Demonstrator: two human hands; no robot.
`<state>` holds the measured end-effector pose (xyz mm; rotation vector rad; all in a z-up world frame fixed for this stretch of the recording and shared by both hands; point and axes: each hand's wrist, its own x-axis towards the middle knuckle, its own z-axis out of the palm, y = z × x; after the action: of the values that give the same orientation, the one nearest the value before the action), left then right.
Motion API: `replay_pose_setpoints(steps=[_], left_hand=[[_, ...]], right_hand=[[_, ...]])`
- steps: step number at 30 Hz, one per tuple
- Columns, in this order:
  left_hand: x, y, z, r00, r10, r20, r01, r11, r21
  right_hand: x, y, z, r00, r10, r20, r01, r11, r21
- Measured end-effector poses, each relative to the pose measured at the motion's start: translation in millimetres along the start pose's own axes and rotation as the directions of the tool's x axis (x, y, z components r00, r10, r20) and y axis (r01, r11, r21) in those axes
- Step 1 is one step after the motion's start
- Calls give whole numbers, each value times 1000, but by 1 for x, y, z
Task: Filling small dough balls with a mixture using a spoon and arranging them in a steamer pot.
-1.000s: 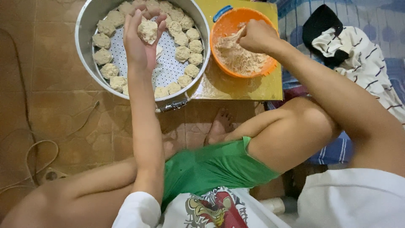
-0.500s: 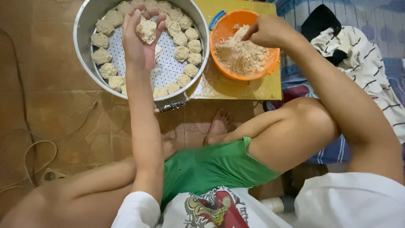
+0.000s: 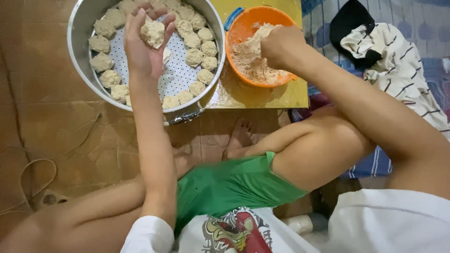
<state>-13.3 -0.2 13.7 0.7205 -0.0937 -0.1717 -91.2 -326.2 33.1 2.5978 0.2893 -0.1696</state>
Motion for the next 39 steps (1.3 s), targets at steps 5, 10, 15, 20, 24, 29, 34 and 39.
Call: replay_pose_setpoints(steps=[5, 10, 15, 20, 24, 29, 34, 39], left_hand=[[1, -2, -3, 1000, 0, 11, 0, 999, 43], [2, -2, -2, 1000, -18, 15, 17, 999, 28], [2, -1, -1, 1000, 1, 29, -2, 1000, 28], [-3, 2, 3, 1000, -5, 13, 4, 997, 73], [-1, 2, -2, 1000, -31, -2, 31, 999, 33], [-5, 3, 3, 1000, -27, -5, 27, 997, 75], [-6, 5, 7, 999, -44, -12, 44, 998, 54], [-3, 1, 1, 999, -23, 32, 21, 998, 58]], right_hand=[[7, 10, -4, 981, 75, 178, -97, 988, 123], [11, 27, 25, 949, 99, 299, -233, 859, 455], [1, 33, 27, 940, 35, 338, -255, 729, 635], [-4, 32, 18, 962, 37, 270, -183, 822, 540], [-8, 33, 8, 993, 10, 114, -63, 877, 476], [-15, 45, -5, 998, 11, -60, 5, 968, 250], [-13, 31, 2, 989, -48, -141, 54, 998, 40], [-4, 8, 7, 979, -161, -126, 135, 971, -197]])
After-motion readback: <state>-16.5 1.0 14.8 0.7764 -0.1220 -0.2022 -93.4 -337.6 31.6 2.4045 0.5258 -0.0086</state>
